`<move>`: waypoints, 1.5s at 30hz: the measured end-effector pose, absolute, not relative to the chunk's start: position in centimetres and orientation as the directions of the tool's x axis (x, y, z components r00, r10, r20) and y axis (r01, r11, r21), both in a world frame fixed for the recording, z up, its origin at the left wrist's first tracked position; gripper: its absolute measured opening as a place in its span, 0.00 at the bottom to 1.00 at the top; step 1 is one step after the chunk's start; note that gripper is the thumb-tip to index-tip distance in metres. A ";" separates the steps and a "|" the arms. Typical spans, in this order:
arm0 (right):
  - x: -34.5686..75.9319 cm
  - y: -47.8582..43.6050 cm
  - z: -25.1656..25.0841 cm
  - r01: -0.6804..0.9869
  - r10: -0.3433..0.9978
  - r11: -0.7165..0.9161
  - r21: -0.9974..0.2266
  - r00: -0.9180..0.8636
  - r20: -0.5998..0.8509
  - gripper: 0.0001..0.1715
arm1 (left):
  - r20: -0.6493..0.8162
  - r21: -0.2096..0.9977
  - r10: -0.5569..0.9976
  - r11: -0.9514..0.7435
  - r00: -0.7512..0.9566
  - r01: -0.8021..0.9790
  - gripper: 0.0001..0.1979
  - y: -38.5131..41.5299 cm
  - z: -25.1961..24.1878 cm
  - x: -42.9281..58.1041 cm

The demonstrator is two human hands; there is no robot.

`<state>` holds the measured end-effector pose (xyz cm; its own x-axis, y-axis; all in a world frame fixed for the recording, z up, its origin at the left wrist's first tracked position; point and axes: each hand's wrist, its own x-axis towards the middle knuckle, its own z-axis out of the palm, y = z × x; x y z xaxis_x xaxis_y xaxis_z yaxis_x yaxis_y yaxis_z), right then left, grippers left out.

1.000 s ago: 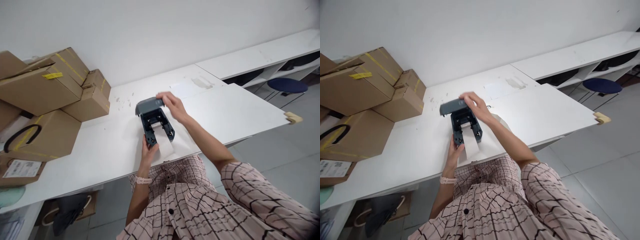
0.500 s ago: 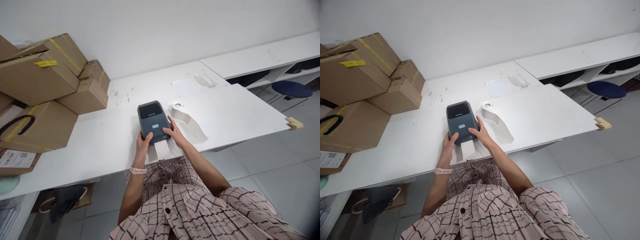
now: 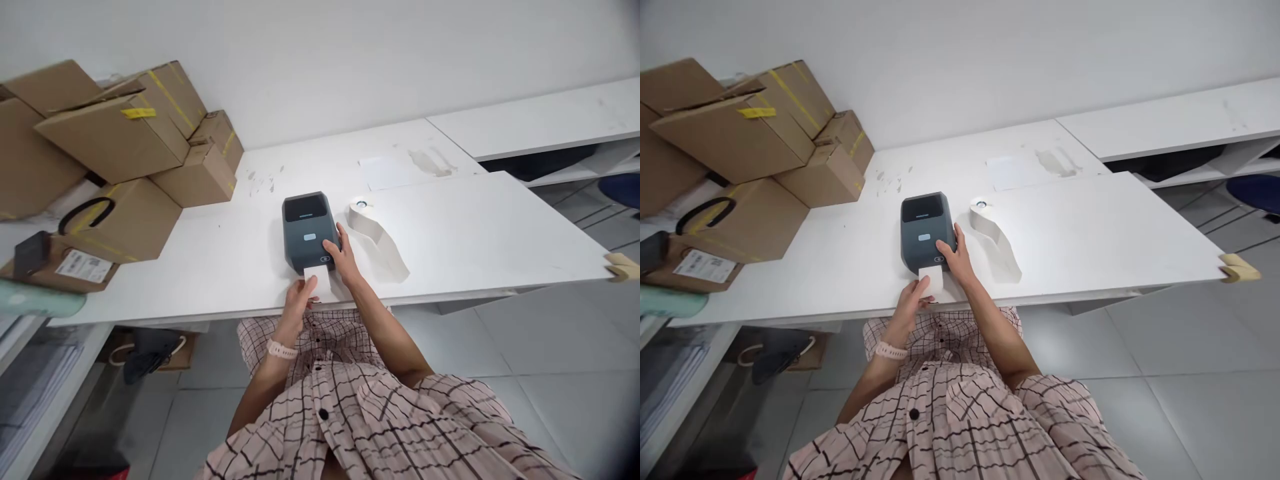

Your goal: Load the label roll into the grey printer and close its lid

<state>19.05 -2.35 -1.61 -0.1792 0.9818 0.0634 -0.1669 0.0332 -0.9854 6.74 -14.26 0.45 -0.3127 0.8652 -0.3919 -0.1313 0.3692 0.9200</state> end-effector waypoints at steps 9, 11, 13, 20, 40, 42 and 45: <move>19.5 -3.9 2.4 0.356 0.757 0.648 -0.673 -0.208 0.619 0.24 | -0.321 0.947 0.926 0.320 -0.197 -0.040 0.25 -14.7 1.1 6.3; 19.2 -4.2 3.1 0.404 0.674 0.734 -0.546 -0.337 0.657 0.23 | -0.291 0.955 0.933 0.296 -0.210 -0.008 0.25 -15.3 0.6 5.0; 18.6 -4.5 3.4 0.447 0.658 0.746 -0.493 -0.387 0.646 0.23 | -0.237 0.969 0.921 0.249 -0.308 -0.002 0.25 -15.2 0.3 3.4; 18.2 -5.3 3.5 0.468 0.728 0.678 -0.566 -0.325 0.604 0.18 | 0.049 0.996 0.868 -0.003 -0.495 0.093 0.28 -10.8 1.9 0.6; 18.8 4.6 9.8 0.117 0.835 0.537 -0.835 -0.218 0.506 0.41 | 0.091 0.966 0.880 0.035 -0.465 0.256 0.28 -2.2 3.5 -1.1; 18.7 6.0 10.4 0.153 0.816 0.566 -0.810 -0.243 0.524 0.40 | 0.043 0.950 0.883 0.110 -0.468 0.293 0.35 -1.3 2.9 -1.2; 18.2 7.2 10.5 0.265 0.777 0.629 -0.731 -0.255 0.576 0.32 | -0.018 0.950 0.911 0.145 -0.413 0.277 0.41 -0.2 2.3 -1.1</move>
